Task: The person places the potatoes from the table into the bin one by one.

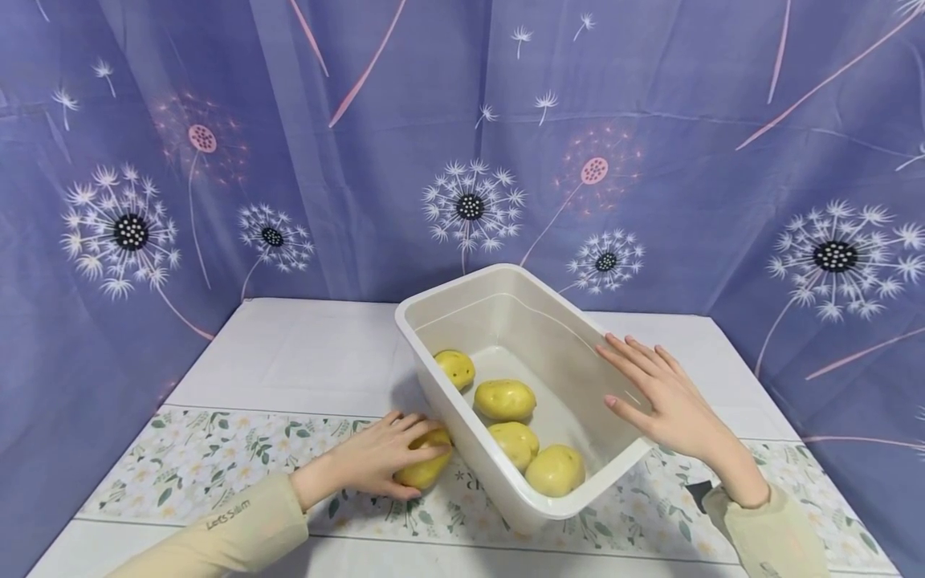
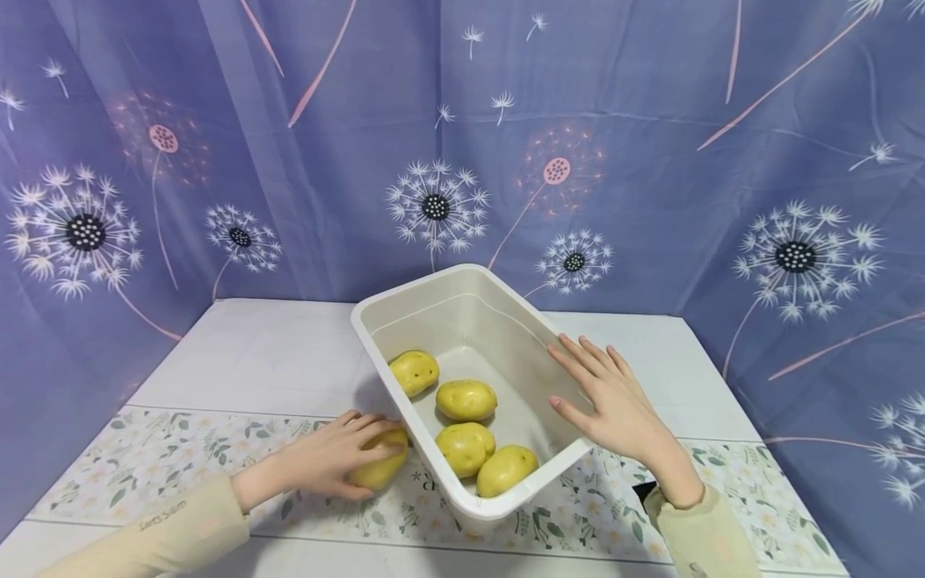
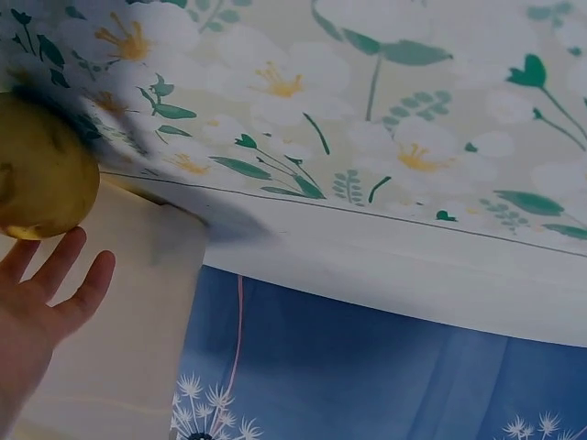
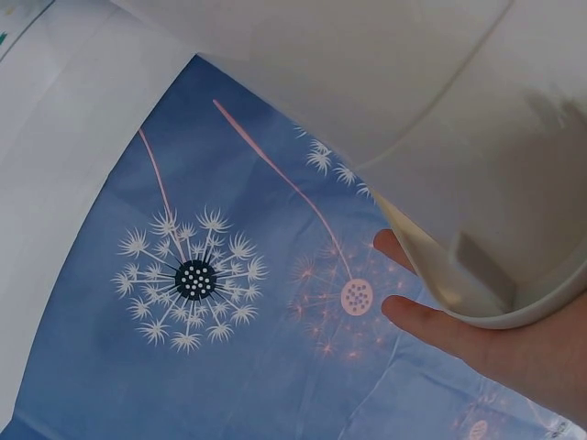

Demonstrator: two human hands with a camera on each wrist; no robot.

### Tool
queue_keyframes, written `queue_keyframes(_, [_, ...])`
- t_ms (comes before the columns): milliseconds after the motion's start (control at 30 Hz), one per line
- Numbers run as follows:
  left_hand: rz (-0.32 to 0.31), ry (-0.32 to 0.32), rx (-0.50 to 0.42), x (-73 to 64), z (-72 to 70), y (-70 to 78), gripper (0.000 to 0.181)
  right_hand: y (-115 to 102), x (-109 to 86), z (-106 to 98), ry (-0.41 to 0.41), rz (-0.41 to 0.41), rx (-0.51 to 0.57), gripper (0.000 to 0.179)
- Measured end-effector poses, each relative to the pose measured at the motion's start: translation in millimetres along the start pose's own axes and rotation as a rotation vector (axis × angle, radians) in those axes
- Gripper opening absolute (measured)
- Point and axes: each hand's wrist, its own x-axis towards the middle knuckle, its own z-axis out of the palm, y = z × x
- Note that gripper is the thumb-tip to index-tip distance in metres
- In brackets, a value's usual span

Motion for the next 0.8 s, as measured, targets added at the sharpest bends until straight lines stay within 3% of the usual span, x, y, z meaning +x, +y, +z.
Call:
queue_keyframes(200, [-0.015,-0.017,0.016,-3.6,-0.5,0.2,0.067,-0.1,1.2,-0.4,0.0,0.0,-0.001,0.059])
queue_keyframes(467, [-0.068,-0.105,-0.018,-13.0,-5.2,6.3,0.074,-0.6,1.0,-0.3,0.002,-0.002,-0.007,0.059])
queue_keyframes(800, [-0.048,-0.155,-0.015,-17.1,-7.3,8.0,0.076,-0.4,0.2,0.1,-0.003,0.002,-0.01,0.059])
